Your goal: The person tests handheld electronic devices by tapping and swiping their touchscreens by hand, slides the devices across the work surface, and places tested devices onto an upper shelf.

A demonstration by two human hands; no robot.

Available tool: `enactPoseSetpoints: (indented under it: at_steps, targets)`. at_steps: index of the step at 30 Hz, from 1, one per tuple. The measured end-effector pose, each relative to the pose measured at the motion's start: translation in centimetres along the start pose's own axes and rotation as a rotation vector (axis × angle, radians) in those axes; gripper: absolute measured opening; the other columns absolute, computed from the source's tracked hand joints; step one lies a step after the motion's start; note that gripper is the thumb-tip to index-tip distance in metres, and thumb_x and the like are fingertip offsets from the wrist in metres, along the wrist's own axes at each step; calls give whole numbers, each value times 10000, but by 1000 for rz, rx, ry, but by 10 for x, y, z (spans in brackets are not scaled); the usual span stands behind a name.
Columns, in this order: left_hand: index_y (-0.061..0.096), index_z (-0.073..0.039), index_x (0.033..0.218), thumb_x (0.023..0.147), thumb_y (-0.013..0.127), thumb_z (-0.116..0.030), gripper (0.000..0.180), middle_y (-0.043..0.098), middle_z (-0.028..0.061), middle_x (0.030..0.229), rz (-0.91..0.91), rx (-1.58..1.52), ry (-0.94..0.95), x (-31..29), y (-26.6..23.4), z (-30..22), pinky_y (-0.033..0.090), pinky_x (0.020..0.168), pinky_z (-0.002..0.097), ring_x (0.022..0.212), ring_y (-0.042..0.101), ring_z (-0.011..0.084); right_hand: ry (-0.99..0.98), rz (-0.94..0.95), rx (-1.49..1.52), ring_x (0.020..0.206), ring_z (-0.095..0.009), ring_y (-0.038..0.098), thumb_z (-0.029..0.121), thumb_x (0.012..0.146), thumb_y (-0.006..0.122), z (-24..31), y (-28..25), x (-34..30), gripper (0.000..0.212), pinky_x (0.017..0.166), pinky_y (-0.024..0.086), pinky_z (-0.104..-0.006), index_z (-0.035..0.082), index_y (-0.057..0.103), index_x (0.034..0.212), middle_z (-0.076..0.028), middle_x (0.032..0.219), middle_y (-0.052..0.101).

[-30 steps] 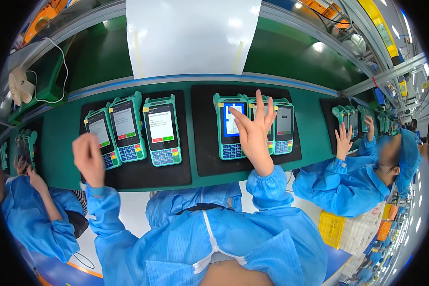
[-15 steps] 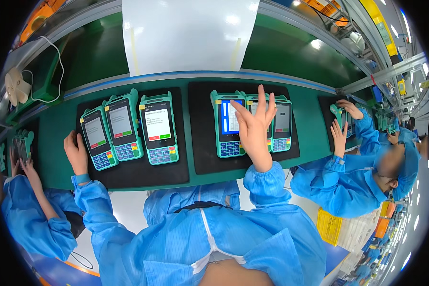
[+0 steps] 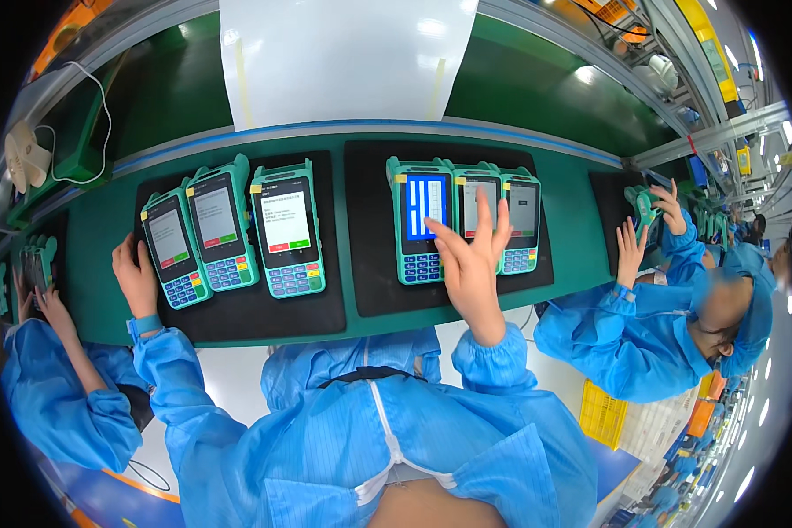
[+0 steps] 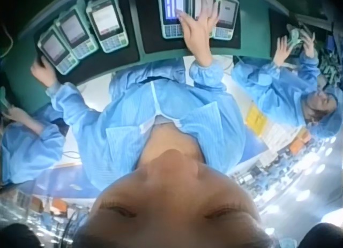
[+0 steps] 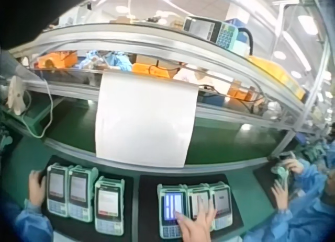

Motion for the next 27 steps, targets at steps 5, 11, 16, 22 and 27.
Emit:
enactPoseSetpoints:
  at_steps: [5,11,16,22,27]
  targets:
    - [612,35,1220,981,541,-207,348,601,185,1169,-2,16,20,-2,4,0,447,957,402,1107,566,350,4,-108,9,1434,-518,108,151,941,590,-11,4,35,228,1105,58,-710,220,747,1092,-205,1564,244]
    - [611,28,1225,984,538,-208,345,597,183,1168,-9,23,28,-3,3,-1,443,960,401,1105,562,352,37,-48,-2,1439,-514,101,137,929,615,-9,1,15,236,1111,66,-698,236,752,1094,-198,1565,253]
    - [612,23,1228,985,536,-210,345,596,179,1170,-1,36,39,-1,3,2,444,959,401,1110,559,347,73,5,-8,1444,-518,86,124,908,634,-9,-2,-20,260,1109,55,-695,254,754,1099,-195,1583,229]
    - [613,22,1230,986,541,-222,352,599,177,1179,3,-7,21,1,5,10,445,961,406,1111,562,347,69,-72,-12,1445,-518,86,130,915,620,-14,-3,-3,244,1100,57,-709,235,756,1089,-203,1579,231]
    - [586,12,1284,966,578,-220,393,569,165,1251,-3,6,-26,1,16,22,428,989,402,1171,525,337,25,-74,10,1441,-523,98,122,910,625,-5,2,11,249,1096,62,-718,233,754,1092,-206,1573,237]
Point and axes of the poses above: each hand's wrist, its own x-axis towards the middle knuckle, its own y-axis out of the palm, z = x × y, the point moved 5 cm from there along x, towards the middle knuckle
